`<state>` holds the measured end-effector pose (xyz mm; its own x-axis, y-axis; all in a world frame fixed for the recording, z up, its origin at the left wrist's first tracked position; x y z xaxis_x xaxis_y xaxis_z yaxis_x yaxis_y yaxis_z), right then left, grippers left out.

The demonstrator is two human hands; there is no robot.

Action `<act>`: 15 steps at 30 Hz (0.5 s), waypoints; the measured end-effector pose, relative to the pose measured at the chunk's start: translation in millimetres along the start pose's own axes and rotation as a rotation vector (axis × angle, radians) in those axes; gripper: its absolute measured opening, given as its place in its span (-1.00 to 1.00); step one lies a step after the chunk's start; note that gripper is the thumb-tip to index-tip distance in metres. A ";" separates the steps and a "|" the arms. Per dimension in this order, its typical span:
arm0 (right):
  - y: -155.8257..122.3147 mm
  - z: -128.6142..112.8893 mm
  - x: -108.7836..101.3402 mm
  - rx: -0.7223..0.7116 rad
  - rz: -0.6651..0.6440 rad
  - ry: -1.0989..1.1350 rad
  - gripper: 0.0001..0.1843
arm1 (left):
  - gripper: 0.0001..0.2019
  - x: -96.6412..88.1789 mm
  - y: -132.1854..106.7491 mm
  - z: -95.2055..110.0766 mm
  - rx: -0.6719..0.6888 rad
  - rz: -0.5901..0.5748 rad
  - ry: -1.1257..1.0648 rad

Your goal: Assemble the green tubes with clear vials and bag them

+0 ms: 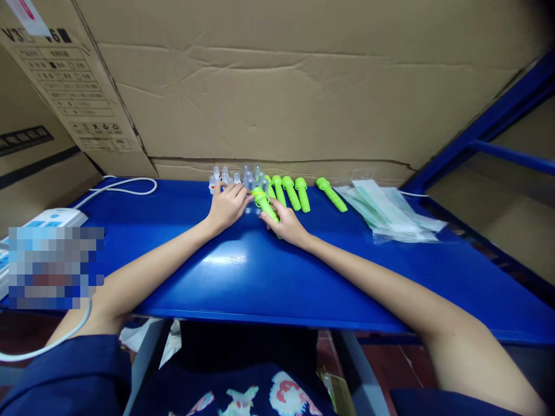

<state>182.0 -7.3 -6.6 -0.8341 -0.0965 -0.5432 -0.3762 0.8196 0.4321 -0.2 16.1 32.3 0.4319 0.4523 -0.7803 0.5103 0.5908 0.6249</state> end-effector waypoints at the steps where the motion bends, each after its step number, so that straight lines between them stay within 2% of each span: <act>1: -0.5 -0.9 0.1 0.005 -0.009 -0.014 -0.47 | -0.67 0.6 0.0 0.2 0.022 -0.007 0.030; 7: -0.8 -1.9 0.8 0.036 -0.043 -0.031 -0.45 | -0.67 9.7 -1.9 -3.3 0.119 -0.074 0.129; 11: 0.2 0.4 1.8 0.045 -0.041 -0.025 -0.44 | -0.73 11.8 -3.3 -7.3 0.117 -0.103 0.059; 15: 0.3 2.8 2.4 0.053 -0.029 -0.020 -0.41 | -0.72 9.1 -3.1 -5.7 0.095 -0.081 0.010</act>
<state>181.1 -5.8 -9.8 -0.8148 -0.1100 -0.5692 -0.3778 0.8455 0.3775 -2.0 22.2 23.1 0.3787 0.4126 -0.8285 0.6119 0.5600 0.5586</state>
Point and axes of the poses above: each hand's wrist, its own y-axis towards the middle knuckle, its own x-axis out of the palm, z = x × y, the point moved 3 cm from there along y, towards the middle knuckle, and after that the axes turned 5 degrees about -z, right-handed, at the moved point
